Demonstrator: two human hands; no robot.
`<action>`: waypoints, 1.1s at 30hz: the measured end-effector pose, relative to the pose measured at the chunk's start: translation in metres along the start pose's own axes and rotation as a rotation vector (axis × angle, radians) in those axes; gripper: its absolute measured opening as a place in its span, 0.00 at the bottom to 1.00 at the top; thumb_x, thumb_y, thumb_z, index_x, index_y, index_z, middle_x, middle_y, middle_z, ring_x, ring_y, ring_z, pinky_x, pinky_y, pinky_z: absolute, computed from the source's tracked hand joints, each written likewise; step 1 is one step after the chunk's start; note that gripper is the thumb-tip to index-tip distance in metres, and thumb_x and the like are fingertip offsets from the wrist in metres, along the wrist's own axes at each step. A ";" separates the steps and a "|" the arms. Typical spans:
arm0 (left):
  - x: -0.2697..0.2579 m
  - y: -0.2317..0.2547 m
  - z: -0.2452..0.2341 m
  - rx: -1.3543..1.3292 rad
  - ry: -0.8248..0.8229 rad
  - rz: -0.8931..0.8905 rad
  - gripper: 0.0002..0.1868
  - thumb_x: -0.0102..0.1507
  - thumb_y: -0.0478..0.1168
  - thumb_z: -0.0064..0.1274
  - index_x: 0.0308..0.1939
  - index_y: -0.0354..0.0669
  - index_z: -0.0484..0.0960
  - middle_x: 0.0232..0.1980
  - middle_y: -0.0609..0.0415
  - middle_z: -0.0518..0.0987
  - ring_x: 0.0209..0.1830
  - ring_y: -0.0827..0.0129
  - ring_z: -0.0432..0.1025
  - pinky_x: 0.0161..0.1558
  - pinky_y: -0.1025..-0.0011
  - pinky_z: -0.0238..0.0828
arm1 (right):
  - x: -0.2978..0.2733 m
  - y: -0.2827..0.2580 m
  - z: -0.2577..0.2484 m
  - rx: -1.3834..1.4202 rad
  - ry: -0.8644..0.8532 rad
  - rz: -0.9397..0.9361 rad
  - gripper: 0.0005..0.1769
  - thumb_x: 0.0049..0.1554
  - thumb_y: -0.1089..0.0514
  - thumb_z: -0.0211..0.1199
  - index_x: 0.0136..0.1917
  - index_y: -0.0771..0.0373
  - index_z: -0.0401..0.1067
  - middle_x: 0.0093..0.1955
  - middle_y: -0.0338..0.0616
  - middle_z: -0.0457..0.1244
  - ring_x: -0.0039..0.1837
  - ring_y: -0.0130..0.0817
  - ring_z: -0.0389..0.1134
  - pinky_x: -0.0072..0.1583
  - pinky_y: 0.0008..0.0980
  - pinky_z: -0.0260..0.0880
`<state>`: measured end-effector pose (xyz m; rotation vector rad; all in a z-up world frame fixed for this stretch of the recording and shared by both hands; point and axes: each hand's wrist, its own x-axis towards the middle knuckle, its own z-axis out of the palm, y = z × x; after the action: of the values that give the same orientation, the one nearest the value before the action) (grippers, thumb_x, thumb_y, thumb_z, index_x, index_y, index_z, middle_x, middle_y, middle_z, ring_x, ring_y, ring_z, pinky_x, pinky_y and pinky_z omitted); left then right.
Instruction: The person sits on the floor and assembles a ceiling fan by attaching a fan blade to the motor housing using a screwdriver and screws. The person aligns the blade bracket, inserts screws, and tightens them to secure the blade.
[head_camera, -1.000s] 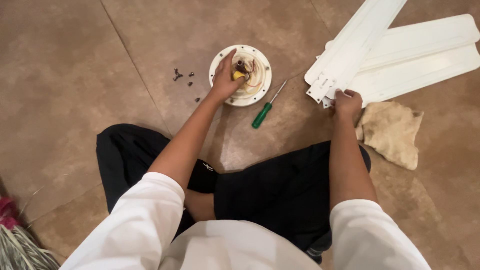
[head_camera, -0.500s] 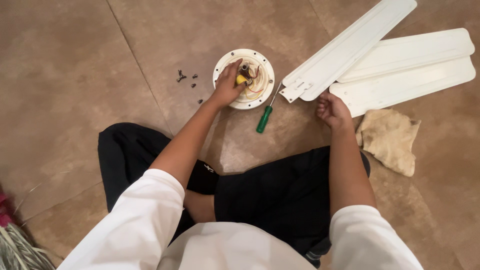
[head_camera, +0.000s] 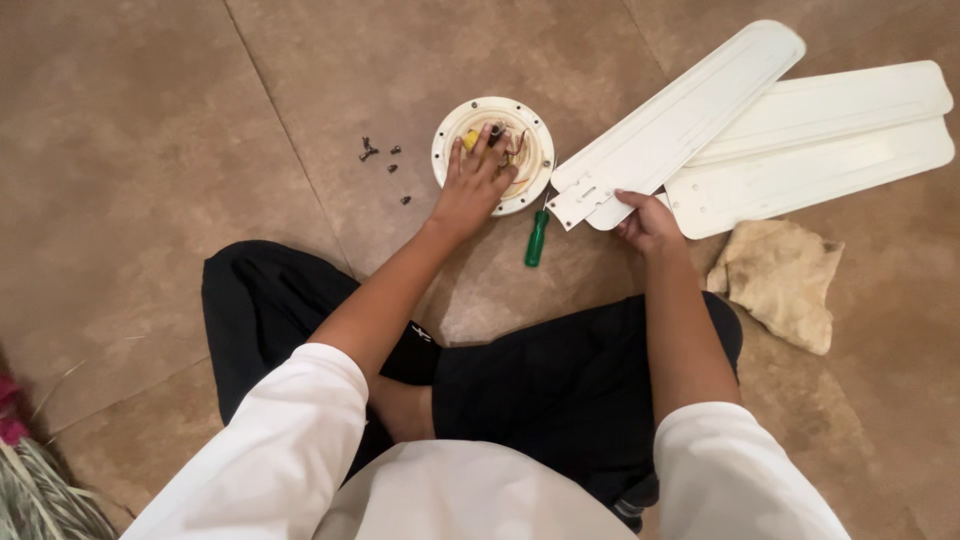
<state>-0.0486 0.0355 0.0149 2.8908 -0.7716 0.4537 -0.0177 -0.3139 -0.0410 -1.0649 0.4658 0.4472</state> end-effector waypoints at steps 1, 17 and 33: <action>0.000 0.001 0.003 0.035 0.058 0.005 0.17 0.65 0.40 0.52 0.59 0.53 0.80 0.81 0.46 0.57 0.85 0.46 0.41 0.77 0.34 0.36 | -0.005 0.001 0.002 0.000 0.016 -0.014 0.19 0.60 0.63 0.62 0.64 0.68 0.67 0.49 0.44 0.70 0.41 0.28 0.72 0.36 0.24 0.68; -0.020 0.044 -0.030 -0.631 0.313 -0.553 0.18 0.65 0.44 0.60 0.56 0.45 0.76 0.65 0.45 0.73 0.66 0.51 0.68 0.68 0.52 0.67 | -0.011 0.060 0.036 0.437 -0.009 -0.050 0.18 0.60 0.59 0.65 0.63 0.58 0.68 0.55 0.41 0.67 0.47 0.31 0.70 0.43 0.26 0.71; -0.010 -0.029 0.027 -0.540 -0.286 -0.853 0.69 0.47 0.57 0.73 0.80 0.42 0.42 0.85 0.44 0.40 0.78 0.44 0.54 0.69 0.51 0.61 | -0.016 0.011 0.030 0.260 0.002 -0.170 0.19 0.61 0.60 0.66 0.64 0.61 0.68 0.54 0.42 0.68 0.47 0.30 0.70 0.42 0.26 0.71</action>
<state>-0.0355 0.0599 -0.0146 2.4538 0.3190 -0.2354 -0.0328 -0.2845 -0.0280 -0.8455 0.4189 0.2278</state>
